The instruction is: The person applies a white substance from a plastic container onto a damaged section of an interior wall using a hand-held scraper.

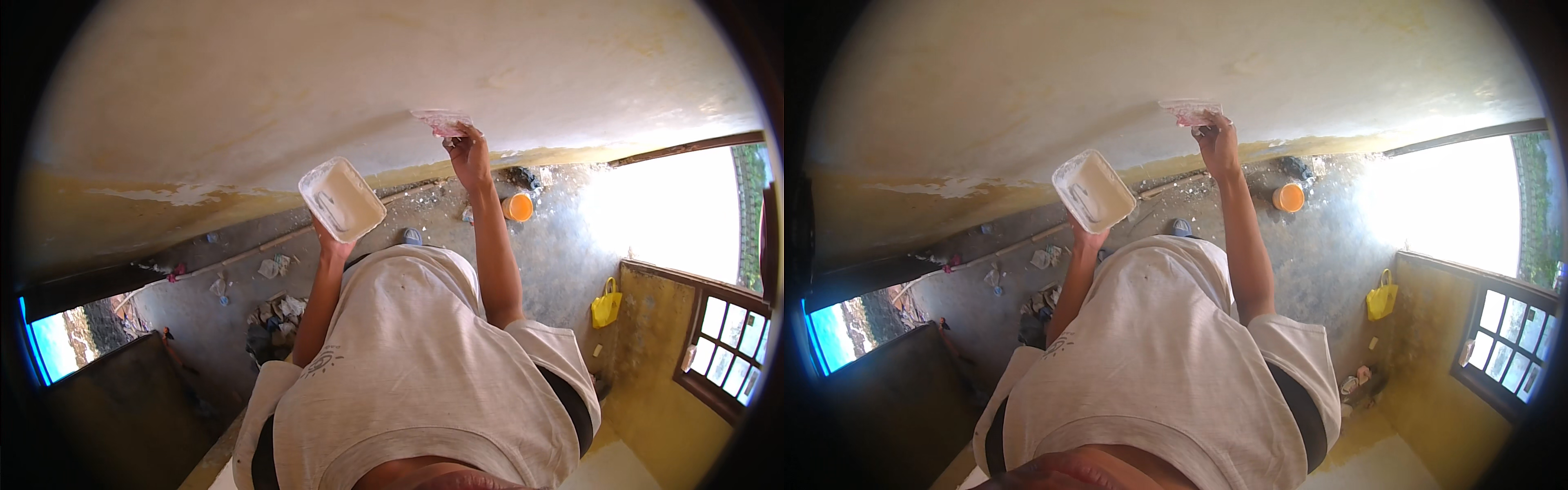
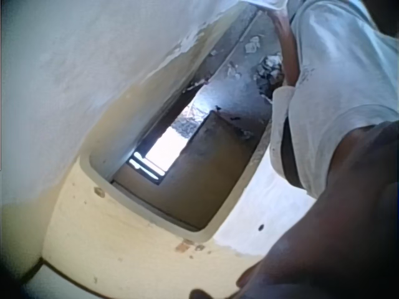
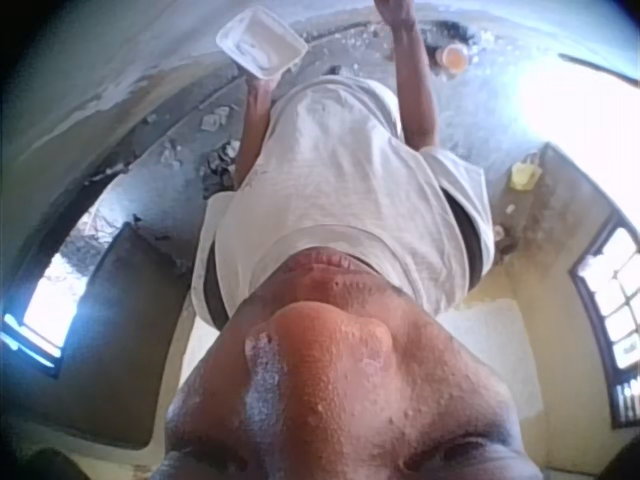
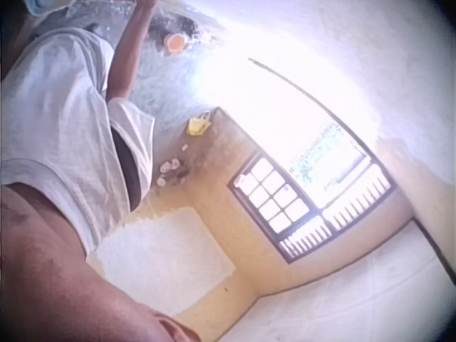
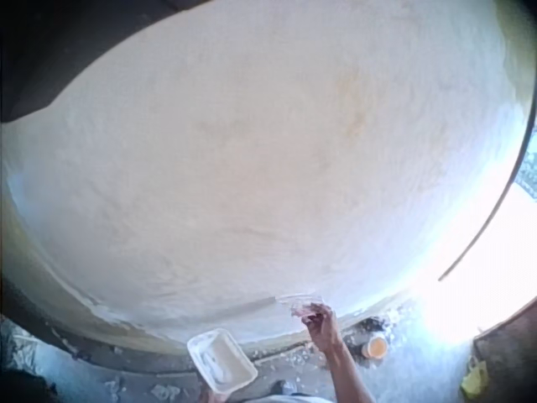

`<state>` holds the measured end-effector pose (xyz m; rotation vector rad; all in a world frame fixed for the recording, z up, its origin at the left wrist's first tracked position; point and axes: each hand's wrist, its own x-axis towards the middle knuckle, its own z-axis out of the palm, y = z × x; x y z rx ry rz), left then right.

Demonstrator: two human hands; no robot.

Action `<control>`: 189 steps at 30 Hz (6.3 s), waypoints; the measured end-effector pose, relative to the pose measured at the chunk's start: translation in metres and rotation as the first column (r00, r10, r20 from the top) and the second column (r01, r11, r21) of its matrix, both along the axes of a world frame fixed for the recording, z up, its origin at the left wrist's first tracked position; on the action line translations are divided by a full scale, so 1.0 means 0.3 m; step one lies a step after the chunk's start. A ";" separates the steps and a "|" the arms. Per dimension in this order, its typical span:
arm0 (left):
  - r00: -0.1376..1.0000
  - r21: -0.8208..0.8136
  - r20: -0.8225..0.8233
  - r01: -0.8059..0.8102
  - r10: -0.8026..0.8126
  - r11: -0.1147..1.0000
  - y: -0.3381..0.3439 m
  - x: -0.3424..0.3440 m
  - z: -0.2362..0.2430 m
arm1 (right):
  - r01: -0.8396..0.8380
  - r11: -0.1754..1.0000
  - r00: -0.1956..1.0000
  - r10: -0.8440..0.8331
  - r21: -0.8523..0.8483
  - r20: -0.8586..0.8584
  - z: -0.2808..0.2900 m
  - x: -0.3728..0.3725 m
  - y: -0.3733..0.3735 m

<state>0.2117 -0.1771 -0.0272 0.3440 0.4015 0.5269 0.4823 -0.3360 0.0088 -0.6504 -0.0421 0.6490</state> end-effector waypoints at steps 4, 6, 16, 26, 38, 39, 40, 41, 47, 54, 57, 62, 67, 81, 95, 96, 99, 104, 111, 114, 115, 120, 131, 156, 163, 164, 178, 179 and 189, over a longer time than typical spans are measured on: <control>0.999 0.023 0.043 0.016 -0.017 1.000 0.011 -0.016 -0.040 | 0.073 0.986 0.997 -0.076 0.150 0.013 0.137 -0.060 -0.056; 1.000 0.017 0.030 -0.002 0.001 1.000 0.008 -0.020 -0.054 | 0.101 0.983 0.994 -0.107 0.153 0.031 0.104 -0.049 -0.088; 1.000 -0.050 -0.008 -0.024 0.024 0.998 0.020 -0.009 -0.087 | -0.137 0.945 0.991 0.132 -0.296 -0.037 -0.160 0.105 -0.026; 0.998 -0.046 -0.030 -0.065 0.063 0.997 0.001 -0.021 -0.044 | 0.067 0.996 0.997 -0.068 -0.064 -0.022 0.014 -0.024 -0.142; 1.000 -0.040 -0.025 -0.009 0.008 0.999 0.005 -0.016 -0.032 | 0.003 0.884 1.000 -0.004 -0.468 -0.001 -0.352 0.037 -0.063; 1.000 -0.028 -0.026 -0.003 0.002 1.000 0.003 -0.013 -0.030 | 0.054 0.895 0.999 -0.046 -0.443 0.028 -0.320 0.063 -0.050; 1.000 -0.018 -0.025 0.010 -0.011 1.000 0.003 0.000 -0.031 | 0.110 0.902 0.994 -0.095 -0.417 0.057 -0.284 0.089 -0.048; 1.000 -0.016 -0.010 -0.001 0.001 1.000 0.003 -0.008 -0.034 | 0.111 0.922 0.993 -0.089 -0.371 0.078 -0.231 0.100 -0.034; 1.000 -0.017 -0.004 0.024 -0.024 1.000 0.008 -0.001 -0.038 | 0.136 0.984 0.982 -0.117 -0.118 0.151 0.136 0.068 -0.042; 0.993 -0.030 -0.027 0.117 -0.118 0.993 -0.019 0.074 0.055 | 0.081 0.995 0.953 -0.092 0.051 0.289 0.208 -0.015 -0.206; 0.988 -0.002 -0.016 0.151 -0.152 0.988 -0.010 0.071 0.044 | 0.002 0.936 0.906 0.148 -0.352 0.397 0.202 -0.158 -0.180; 0.964 0.037 0.043 0.262 -0.263 0.964 -0.009 0.076 0.061 | -0.069 0.792 0.796 0.411 -0.607 0.445 0.180 -0.333 -0.075; 0.969 -0.070 0.026 0.248 -0.247 0.966 -0.024 0.086 0.082 | 0.069 0.696 0.680 0.491 -0.715 0.544 0.183 -0.386 -0.018; 0.975 -0.129 0.075 0.216 -0.208 0.968 0.064 -0.049 0.040 | 0.211 0.725 0.399 0.549 -0.656 0.734 0.099 -0.531 0.244; 0.997 -0.096 0.067 0.033 -0.026 0.995 0.236 -0.280 0.021 | -0.336 0.898 0.870 0.412 -0.286 0.271 -0.009 -0.693 0.270; 0.999 -0.107 0.042 0.010 -0.006 0.994 0.249 -0.303 0.012 | -0.376 0.923 0.922 0.382 -0.085 0.069 -0.003 -0.714 0.286; 0.998 -0.065 0.017 -0.064 0.066 0.996 0.291 -0.400 -0.035 | -0.359 0.932 0.908 0.359 0.042 -0.215 0.016 -0.753 0.343; 0.972 -0.075 -0.027 -0.236 0.235 0.969 0.366 -0.556 -0.064 | -0.267 0.939 0.956 0.228 -0.219 -0.186 -0.199 -0.745 0.498; 0.976 -0.112 0.054 -0.204 0.211 0.973 0.497 -0.621 -0.023 | -0.038 0.932 0.918 0.176 -0.361 0.356 -0.525 -0.605 0.737; 0.968 -0.082 0.057 -0.241 0.246 0.967 0.537 -0.683 -0.017 | -0.116 0.993 0.992 0.116 -0.005 -0.043 -0.266 -0.562 0.869; 0.965 -0.092 0.069 -0.247 0.253 0.965 0.550 -0.704 -0.017 | -0.101 0.993 0.935 0.114 0.058 -0.335 -0.138 -0.543 0.889; 0.966 -0.076 0.118 -0.224 0.232 0.972 0.609 -0.755 -0.031 | -0.055 0.992 0.991 0.068 0.113 -0.113 0.112 -0.673 0.725; 0.984 -0.117 0.053 -0.163 0.170 0.980 0.676 -0.811 -0.013 | -0.217 0.894 0.971 0.156 -0.392 -0.181 -0.475 -0.693 0.718; 0.986 -0.195 0.099 -0.113 0.134 0.974 0.674 -0.805 -0.012 | -0.097 0.989 0.995 0.098 0.108 -0.004 0.236 -0.674 0.783; 0.983 -0.149 0.065 -0.160 0.171 0.976 0.671 -0.834 -0.041 | -0.144 0.983 0.979 0.124 -0.117 -0.161 -0.265 -0.801 0.736; 0.980 -0.130 0.055 -0.182 0.190 0.975 0.673 -0.844 -0.048 | -0.174 0.969 0.971 0.140 -0.174 -0.195 -0.292 -0.808 0.760; 0.965 -0.154 0.156 -0.187 0.211 0.970 0.689 -0.865 -0.064 | -0.180 0.983 0.939 0.161 -0.035 -0.303 -0.074 -0.669 0.942; 0.963 -0.152 0.172 -0.183 0.208 0.971 0.686 -0.868 -0.068 | -0.184 0.983 0.939 0.171 -0.015 -0.300 -0.005 -0.674 0.943; 0.976 -0.178 0.104 -0.170 0.190 0.969 0.674 -0.857 -0.044 | -0.072 0.996 0.997 0.074 0.053 -0.026 0.122 -0.784 0.774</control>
